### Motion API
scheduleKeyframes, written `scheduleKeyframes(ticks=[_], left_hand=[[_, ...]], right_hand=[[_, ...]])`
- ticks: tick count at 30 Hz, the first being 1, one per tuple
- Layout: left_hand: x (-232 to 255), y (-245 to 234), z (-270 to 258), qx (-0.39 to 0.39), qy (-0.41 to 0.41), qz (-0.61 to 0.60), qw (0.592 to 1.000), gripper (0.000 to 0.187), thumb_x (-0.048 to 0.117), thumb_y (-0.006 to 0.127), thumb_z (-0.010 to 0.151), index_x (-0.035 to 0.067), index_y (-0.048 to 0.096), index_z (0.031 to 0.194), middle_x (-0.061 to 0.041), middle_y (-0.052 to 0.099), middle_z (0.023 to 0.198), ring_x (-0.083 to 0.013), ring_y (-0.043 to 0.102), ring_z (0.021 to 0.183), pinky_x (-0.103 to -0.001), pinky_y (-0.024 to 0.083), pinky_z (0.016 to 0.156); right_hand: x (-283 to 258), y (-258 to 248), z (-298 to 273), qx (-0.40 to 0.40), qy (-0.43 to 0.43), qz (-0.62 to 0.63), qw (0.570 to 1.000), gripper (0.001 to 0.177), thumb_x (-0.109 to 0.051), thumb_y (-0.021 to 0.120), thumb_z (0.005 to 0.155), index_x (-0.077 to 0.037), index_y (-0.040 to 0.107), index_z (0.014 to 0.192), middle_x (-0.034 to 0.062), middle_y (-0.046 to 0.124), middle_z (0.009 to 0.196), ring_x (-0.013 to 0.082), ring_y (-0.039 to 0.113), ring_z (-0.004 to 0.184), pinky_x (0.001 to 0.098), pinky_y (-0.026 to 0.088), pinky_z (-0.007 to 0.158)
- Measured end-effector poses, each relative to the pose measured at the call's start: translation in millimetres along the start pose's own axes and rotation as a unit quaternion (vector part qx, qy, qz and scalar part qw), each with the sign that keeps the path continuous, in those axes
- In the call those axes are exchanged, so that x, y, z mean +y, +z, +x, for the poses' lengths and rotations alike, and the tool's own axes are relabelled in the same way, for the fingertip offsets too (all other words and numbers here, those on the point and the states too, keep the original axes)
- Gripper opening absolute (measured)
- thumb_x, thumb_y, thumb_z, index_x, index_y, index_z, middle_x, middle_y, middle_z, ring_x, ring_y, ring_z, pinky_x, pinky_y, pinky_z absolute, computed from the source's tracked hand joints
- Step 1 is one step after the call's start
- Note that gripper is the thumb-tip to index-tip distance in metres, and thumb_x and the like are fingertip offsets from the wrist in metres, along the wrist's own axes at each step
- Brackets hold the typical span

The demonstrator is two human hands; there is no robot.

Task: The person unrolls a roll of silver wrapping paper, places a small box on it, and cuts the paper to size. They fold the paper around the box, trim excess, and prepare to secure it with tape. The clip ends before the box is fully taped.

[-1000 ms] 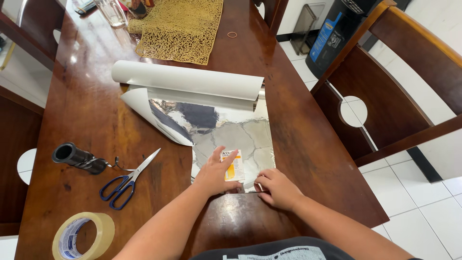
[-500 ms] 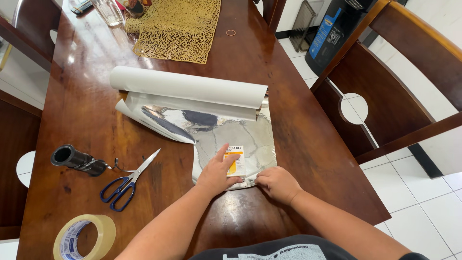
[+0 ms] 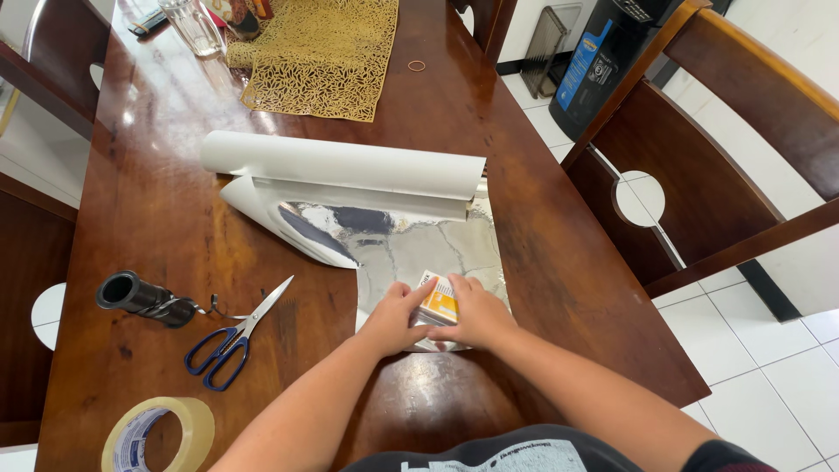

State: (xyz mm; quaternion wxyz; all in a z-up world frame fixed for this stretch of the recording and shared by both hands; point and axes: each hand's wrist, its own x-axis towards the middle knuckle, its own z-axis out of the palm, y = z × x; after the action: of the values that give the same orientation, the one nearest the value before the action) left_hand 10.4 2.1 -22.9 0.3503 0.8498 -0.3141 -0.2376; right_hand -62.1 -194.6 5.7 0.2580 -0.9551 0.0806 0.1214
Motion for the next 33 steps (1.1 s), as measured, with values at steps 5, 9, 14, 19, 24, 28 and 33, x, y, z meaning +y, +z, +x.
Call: scheduleKeyframes(ticks=[5,9,14,19,24,28,33], left_hand=[[-11.3,-4.5,-22.5,0.036,0.027,0.007,0.999,0.102,0.030,0.088,0.068,0.029,0.036,0.156,-0.015,0.041,0.142,-0.0338,0.053,0.120,-0.041,0.049,0.101],[-7.5,0.1,-35.7,0.081,0.088,0.057,0.991,0.112,0.032,0.098,0.053,0.030,0.039,0.149,-0.015,0.023,0.161,-0.0367,0.043,0.128,-0.045,0.043,0.106],[-10.9,10.1,-34.7,0.078,0.130,0.133,0.979,0.093,0.030,0.094,0.062,0.031,0.048,0.144,-0.014,0.017,0.163,-0.0383,0.040,0.137,-0.045,0.044,0.109],[-16.0,12.0,-32.3,0.080,0.153,0.170,0.970,0.077,0.030,0.089,0.068,0.024,0.052,0.135,-0.015,0.022,0.161,-0.0438,0.037,0.136,-0.049,0.042,0.109],[-8.3,8.6,-31.7,0.163,0.248,0.285,0.911,0.051,0.030,0.085,0.068,0.020,0.064,0.113,-0.009,0.046,0.145,-0.0448,0.039,0.136,-0.054,0.042,0.100],[-5.9,5.1,-26.4,0.196,0.330,0.296,0.875,0.018,0.022,0.077,0.078,0.016,0.065,0.089,-0.004,0.060,0.128,-0.0331,0.052,0.132,-0.050,0.047,0.101],[-8.7,4.5,-15.3,0.212,0.334,0.236,0.887,0.008,0.015,0.072,0.085,0.011,0.066,0.089,-0.003,0.067,0.115,-0.0263,0.064,0.120,-0.041,0.052,0.093]], right_hand=[[21.8,-12.5,15.7,-0.018,-0.113,-0.003,0.993,0.094,-0.023,0.086,0.065,-0.016,0.047,0.150,0.0146,0.056,0.134,0.0342,0.060,0.120,0.0393,0.051,0.101],[28.6,-9.0,18.1,-0.026,-0.140,0.015,0.990,0.094,-0.017,0.084,0.068,-0.024,0.043,0.152,0.0120,0.054,0.134,0.0325,0.057,0.121,0.0390,0.050,0.100],[28.0,-2.5,16.9,-0.002,-0.171,0.031,0.985,0.095,-0.020,0.088,0.067,-0.016,0.041,0.149,0.0144,0.054,0.133,0.0355,0.054,0.122,0.0422,0.047,0.100],[27.9,2.4,16.4,0.022,-0.174,0.025,0.984,0.086,-0.022,0.090,0.067,-0.014,0.047,0.141,0.0134,0.056,0.132,0.0349,0.055,0.122,0.0427,0.048,0.101],[23.7,-1.9,10.9,0.014,-0.145,0.016,0.989,0.088,-0.024,0.088,0.071,-0.018,0.046,0.148,0.0139,0.052,0.133,0.0342,0.058,0.118,0.0415,0.051,0.097],[20.8,-11.0,3.0,-0.016,-0.154,0.088,0.984,0.092,-0.029,0.087,0.072,-0.018,0.041,0.151,0.0154,0.041,0.145,0.0291,0.066,0.105,0.0384,0.055,0.092],[28.8,-19.1,-7.0,-0.028,-0.244,0.092,0.965,0.084,-0.030,0.096,0.061,-0.013,0.055,0.132,0.0210,0.034,0.154,0.0289,0.069,0.092,0.0394,0.056,0.086]])
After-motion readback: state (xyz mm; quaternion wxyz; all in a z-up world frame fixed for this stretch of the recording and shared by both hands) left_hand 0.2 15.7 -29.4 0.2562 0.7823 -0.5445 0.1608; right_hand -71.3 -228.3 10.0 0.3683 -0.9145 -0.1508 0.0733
